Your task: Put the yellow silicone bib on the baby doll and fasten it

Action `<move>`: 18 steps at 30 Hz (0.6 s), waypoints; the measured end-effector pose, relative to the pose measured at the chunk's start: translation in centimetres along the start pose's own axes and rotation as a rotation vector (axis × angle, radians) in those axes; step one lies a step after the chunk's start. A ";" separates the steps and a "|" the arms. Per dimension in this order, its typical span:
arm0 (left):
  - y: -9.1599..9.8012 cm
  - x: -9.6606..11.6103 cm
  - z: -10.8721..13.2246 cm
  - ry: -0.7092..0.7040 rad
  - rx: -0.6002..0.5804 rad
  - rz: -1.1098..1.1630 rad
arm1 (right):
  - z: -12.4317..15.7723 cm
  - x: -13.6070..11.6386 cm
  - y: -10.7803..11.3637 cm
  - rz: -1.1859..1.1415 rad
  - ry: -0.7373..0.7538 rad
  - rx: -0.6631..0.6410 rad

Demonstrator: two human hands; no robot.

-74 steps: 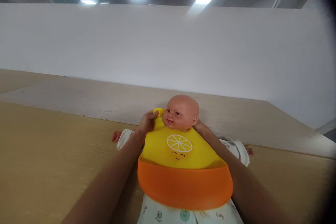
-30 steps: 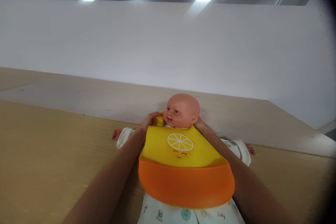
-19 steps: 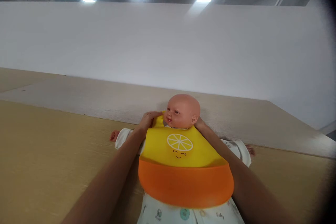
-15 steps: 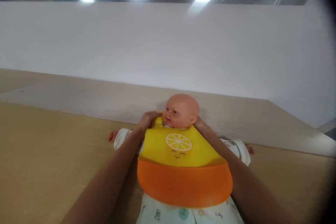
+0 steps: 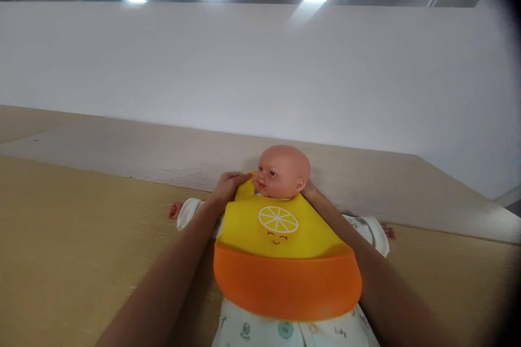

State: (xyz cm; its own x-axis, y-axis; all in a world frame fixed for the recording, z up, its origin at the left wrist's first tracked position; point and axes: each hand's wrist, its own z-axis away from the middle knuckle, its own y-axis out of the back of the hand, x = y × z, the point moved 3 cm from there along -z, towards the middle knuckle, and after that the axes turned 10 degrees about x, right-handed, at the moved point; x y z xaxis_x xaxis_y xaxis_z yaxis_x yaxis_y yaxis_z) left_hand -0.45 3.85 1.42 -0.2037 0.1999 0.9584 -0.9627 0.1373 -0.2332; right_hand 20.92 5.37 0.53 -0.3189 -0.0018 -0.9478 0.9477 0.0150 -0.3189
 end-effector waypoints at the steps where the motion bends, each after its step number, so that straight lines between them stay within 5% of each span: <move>1: -0.1 0.0 0.0 0.005 -0.027 0.032 | 0.1 -0.2 -0.2 -0.005 -0.003 -0.021; 18: -0.2 0.2 -0.2 -0.035 -0.161 0.279 | 0.3 -0.7 -0.8 -0.008 -0.055 -0.138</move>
State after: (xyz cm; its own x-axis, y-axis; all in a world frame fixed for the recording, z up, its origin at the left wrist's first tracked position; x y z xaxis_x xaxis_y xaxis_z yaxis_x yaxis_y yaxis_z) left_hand -0.21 4.01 1.59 -0.4645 0.2184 0.8582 -0.8288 0.2341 -0.5082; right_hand 20.42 5.08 1.42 -0.3214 -0.0569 -0.9452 0.9330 0.1517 -0.3264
